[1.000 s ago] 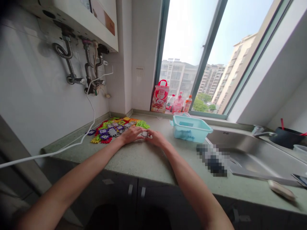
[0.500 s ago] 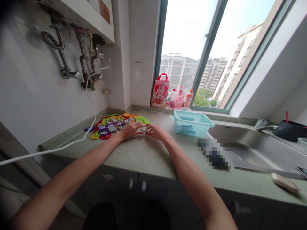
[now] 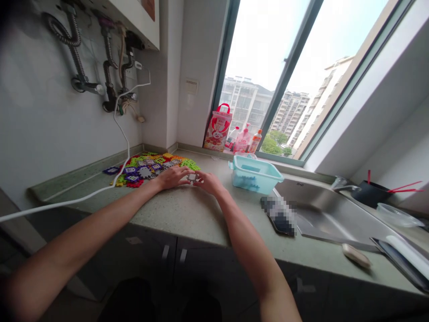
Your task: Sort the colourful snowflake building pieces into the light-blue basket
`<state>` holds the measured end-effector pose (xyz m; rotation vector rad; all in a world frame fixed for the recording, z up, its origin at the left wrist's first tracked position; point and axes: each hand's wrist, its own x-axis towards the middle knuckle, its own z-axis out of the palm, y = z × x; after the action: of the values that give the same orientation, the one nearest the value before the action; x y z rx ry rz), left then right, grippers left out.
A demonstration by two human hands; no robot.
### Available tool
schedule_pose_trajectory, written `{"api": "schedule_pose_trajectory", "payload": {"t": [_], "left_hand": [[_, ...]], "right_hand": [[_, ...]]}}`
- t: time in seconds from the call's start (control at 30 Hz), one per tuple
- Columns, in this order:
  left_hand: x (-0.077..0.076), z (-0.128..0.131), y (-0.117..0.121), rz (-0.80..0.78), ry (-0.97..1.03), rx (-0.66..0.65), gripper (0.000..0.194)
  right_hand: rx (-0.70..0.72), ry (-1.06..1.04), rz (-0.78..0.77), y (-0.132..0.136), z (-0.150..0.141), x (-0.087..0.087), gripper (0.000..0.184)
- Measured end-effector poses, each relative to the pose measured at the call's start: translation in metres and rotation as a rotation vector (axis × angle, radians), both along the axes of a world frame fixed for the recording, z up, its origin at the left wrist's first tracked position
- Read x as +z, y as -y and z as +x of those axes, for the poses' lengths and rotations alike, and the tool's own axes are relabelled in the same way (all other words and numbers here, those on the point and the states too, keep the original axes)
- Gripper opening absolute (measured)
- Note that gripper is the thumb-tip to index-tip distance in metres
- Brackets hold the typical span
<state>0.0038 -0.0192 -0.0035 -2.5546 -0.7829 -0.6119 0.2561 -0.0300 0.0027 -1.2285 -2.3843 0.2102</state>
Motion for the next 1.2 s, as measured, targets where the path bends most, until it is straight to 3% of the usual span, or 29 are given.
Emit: {"api": "schedule_pose_trajectory", "payload": {"t": [0.23,0.53,0.7,1.2], "left_hand": [[0.003,-0.006,0.007,-0.028,0.016,-0.017,0.042],[0.003,-0.009,0.005,-0.046,0.047,0.010,0.040],[0.002,-0.009,0.001,-0.034,0.074,-0.025,0.042],[-0.003,-0.009,0.006,-0.074,0.119,0.041,0.046]], "right_hand": [[-0.007,0.052,0.046,0.007,-0.010,0.003,0.054],[-0.144,0.057,0.059,0.015,-0.022,-0.002,0.060],[-0.217,0.121,0.156,0.023,-0.025,-0.005,0.057],[-0.213,0.109,0.208,0.019,-0.025,-0.012,0.054]]}}
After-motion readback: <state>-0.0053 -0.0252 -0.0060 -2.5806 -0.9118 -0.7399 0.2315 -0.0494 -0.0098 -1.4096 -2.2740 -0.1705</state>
